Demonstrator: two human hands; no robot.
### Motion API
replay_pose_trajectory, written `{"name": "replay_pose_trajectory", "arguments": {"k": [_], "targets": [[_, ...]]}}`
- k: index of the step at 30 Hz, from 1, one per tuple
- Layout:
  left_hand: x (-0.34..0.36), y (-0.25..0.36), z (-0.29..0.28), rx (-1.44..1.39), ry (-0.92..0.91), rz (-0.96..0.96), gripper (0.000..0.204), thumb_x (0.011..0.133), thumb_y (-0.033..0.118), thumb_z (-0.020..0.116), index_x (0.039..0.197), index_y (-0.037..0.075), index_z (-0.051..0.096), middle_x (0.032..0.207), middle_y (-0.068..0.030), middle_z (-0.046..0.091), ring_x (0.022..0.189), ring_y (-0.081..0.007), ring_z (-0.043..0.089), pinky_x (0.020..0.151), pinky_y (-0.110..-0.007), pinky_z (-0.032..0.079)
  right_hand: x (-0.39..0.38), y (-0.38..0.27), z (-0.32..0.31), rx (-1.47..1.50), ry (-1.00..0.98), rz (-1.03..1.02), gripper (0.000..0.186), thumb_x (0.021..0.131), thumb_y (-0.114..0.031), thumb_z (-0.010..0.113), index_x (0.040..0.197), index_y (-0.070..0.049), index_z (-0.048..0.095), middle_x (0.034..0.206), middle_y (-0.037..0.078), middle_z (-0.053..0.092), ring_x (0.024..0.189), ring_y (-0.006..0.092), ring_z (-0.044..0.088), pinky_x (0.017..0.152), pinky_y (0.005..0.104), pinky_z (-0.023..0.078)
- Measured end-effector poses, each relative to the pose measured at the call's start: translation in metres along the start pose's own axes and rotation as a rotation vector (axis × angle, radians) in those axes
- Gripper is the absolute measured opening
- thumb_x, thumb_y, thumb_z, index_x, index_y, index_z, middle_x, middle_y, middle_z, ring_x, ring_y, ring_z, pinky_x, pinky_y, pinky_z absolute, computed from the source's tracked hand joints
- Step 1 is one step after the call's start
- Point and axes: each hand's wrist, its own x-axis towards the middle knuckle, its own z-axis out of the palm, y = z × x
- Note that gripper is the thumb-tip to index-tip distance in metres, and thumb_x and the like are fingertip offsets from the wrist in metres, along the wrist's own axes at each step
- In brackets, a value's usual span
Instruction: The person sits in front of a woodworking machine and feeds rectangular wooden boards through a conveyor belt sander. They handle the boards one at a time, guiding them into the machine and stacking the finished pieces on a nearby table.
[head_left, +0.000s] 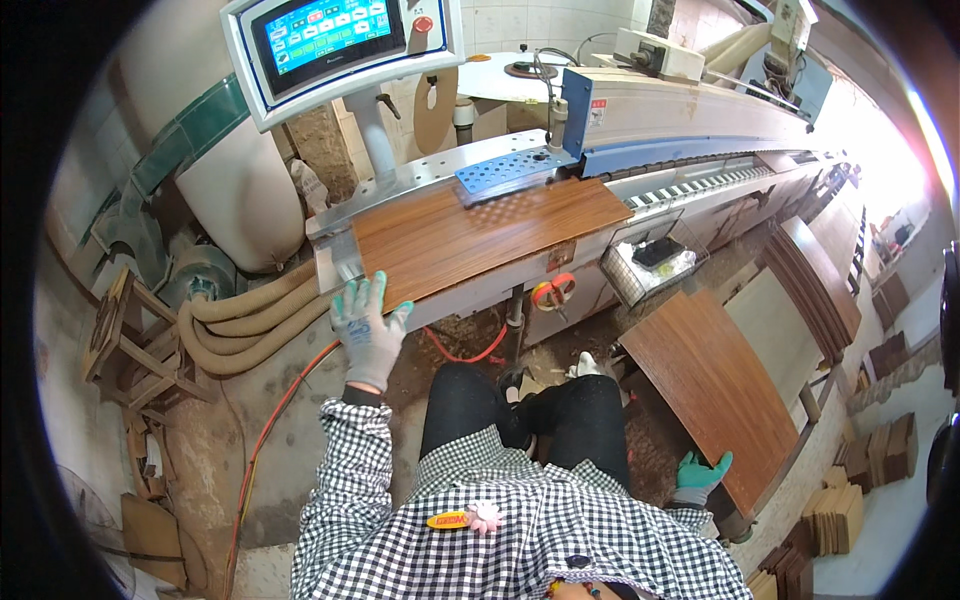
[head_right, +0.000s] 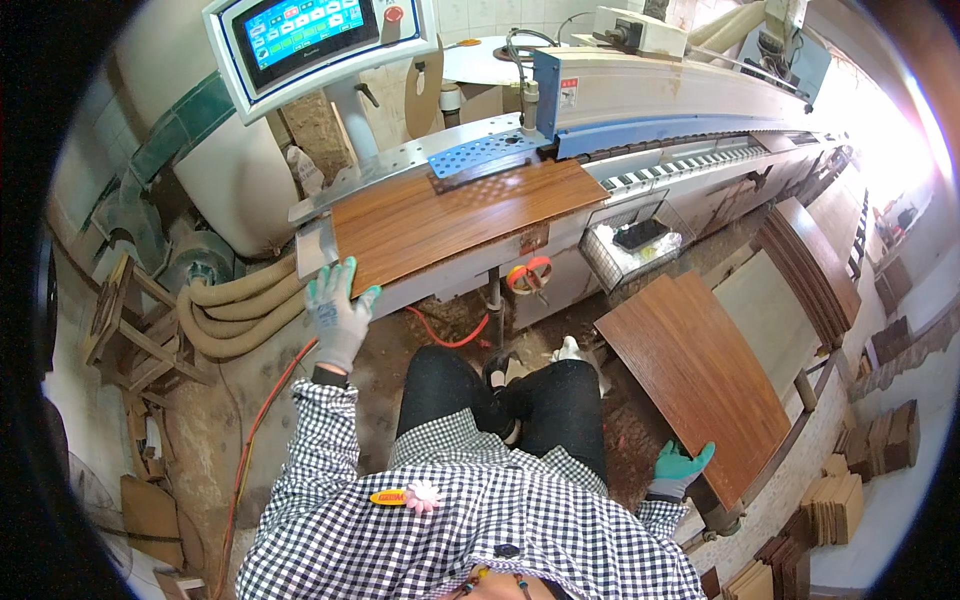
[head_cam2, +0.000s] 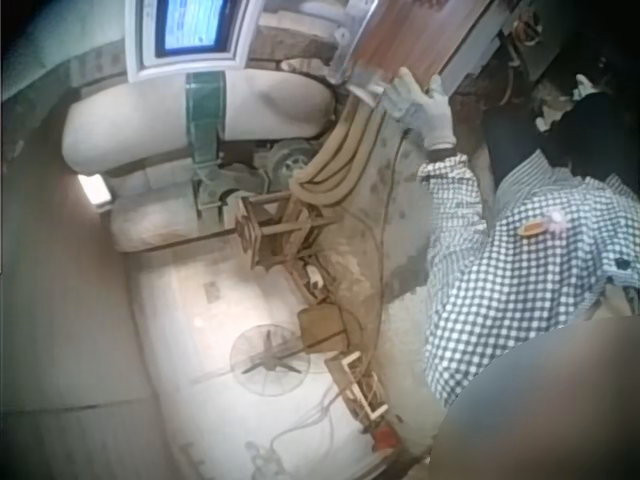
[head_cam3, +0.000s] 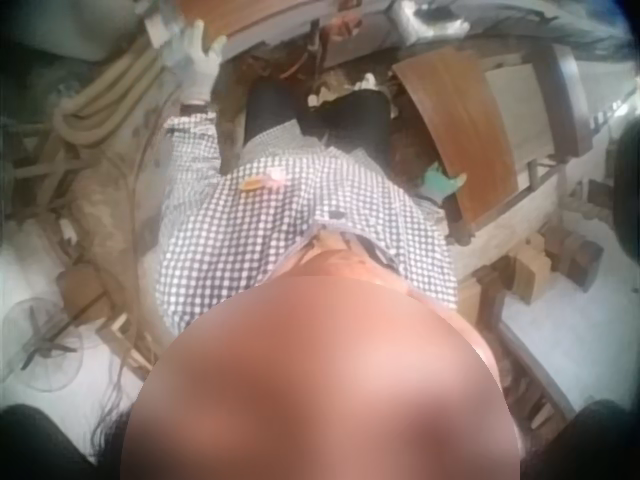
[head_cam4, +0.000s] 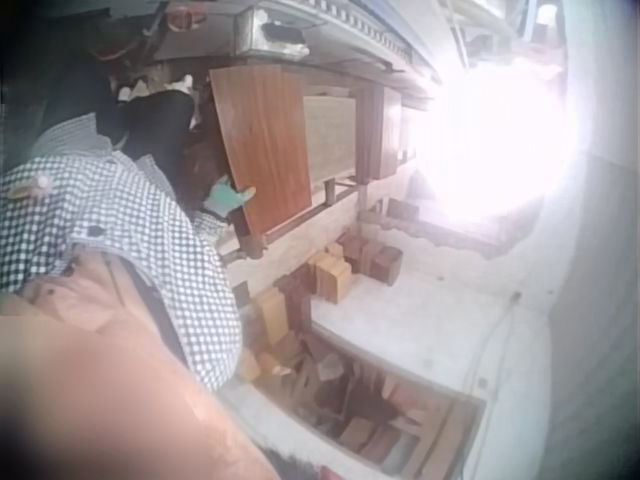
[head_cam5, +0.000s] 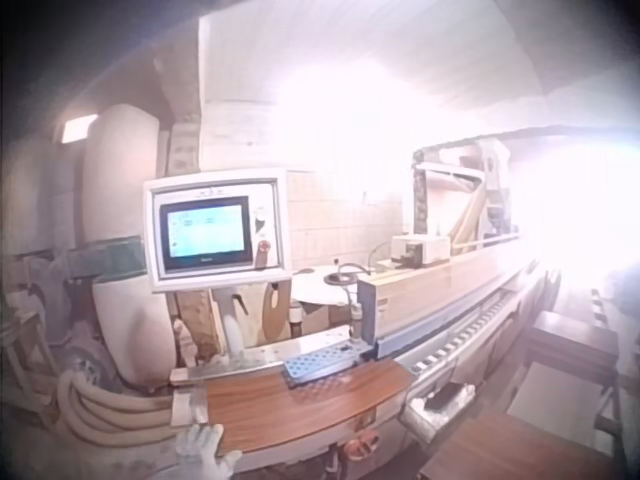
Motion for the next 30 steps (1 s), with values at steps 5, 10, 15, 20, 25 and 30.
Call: {"name": "replay_pose_trajectory", "arguments": {"k": [5,10,15,20,25,30], "targets": [[0.01,0.025,0.016,-0.132,-0.032,0.061,0.068,0.09,0.044,0.067,0.147,0.014,0.046,0.139,-0.0203,0.056,0.137,-0.0372,0.043,0.117,-0.054,0.021,-0.003,-0.023,-0.003,0.075,-0.221,0.075,0.048,0.09,-0.032,0.074,0.128,-0.008,0.059,0.13,0.008,0.06,0.116,0.0262,0.056,0.099,0.0427,0.045],[0.007,0.035,0.015,-0.267,-0.066,0.144,0.067,0.092,0.042,0.066,0.149,0.014,0.044,0.144,-0.0189,0.052,0.14,-0.0382,0.039,0.119,-0.055,0.017,-0.008,-0.044,-0.018,0.058,-0.419,-0.045,0.038,0.095,-0.011,0.066,0.132,-0.007,0.058,0.129,0.01,0.058,0.112,0.0241,0.057,0.096,0.0382,0.048],[-0.016,0.041,-0.006,-0.402,-0.112,0.207,0.07,0.092,0.043,0.066,0.149,0.009,0.044,0.148,-0.0179,0.048,0.143,-0.0393,0.035,0.119,-0.056,0.016,-0.009,-0.037,-0.029,-0.625,-0.608,-0.616,0.055,0.09,0.01,0.052,0.141,-0.01,0.052,0.125,0.009,0.057,0.099,0.0197,0.056,0.084,0.0329,0.052],[-0.048,0.053,-0.037,-0.475,-0.139,0.328,0.08,0.092,0.06,0.057,0.152,0.009,0.04,0.157,-0.0178,0.035,0.147,-0.039,0.027,0.12,-0.056,0.014,-0.027,-0.012,0.037,-0.69,-0.963,-0.565,0.067,0.083,0.017,0.05,0.145,-0.01,0.048,0.129,0.011,0.055,0.095,0.0205,0.058,0.082,0.0343,0.053],[-0.073,0.043,-0.062,-0.232,-0.137,0.359,0.087,0.088,0.073,0.051,0.151,0.014,0.042,0.161,-0.0155,0.028,0.15,-0.0383,0.019,0.119,-0.059,0.01,-0.088,0.069,0.142,-0.513,-1.111,-0.194,0.071,0.081,0.022,0.048,0.146,-0.007,0.045,0.132,0.015,0.055,0.11,0.0257,0.06,0.091,0.0379,0.053],[-0.092,0.003,-0.084,0.024,-0.127,0.21,0.079,0.088,0.067,0.056,0.147,0.016,0.048,0.161,-0.0136,0.03,0.15,-0.0374,0.02,0.119,-0.06,0.012,-0.139,0.129,0.207,-0.61,-1.621,-0.411,0.062,0.084,0.021,0.052,0.142,0.002,0.043,0.135,0.018,0.054,0.116,0.0261,0.062,0.093,0.0396,0.055]]}}
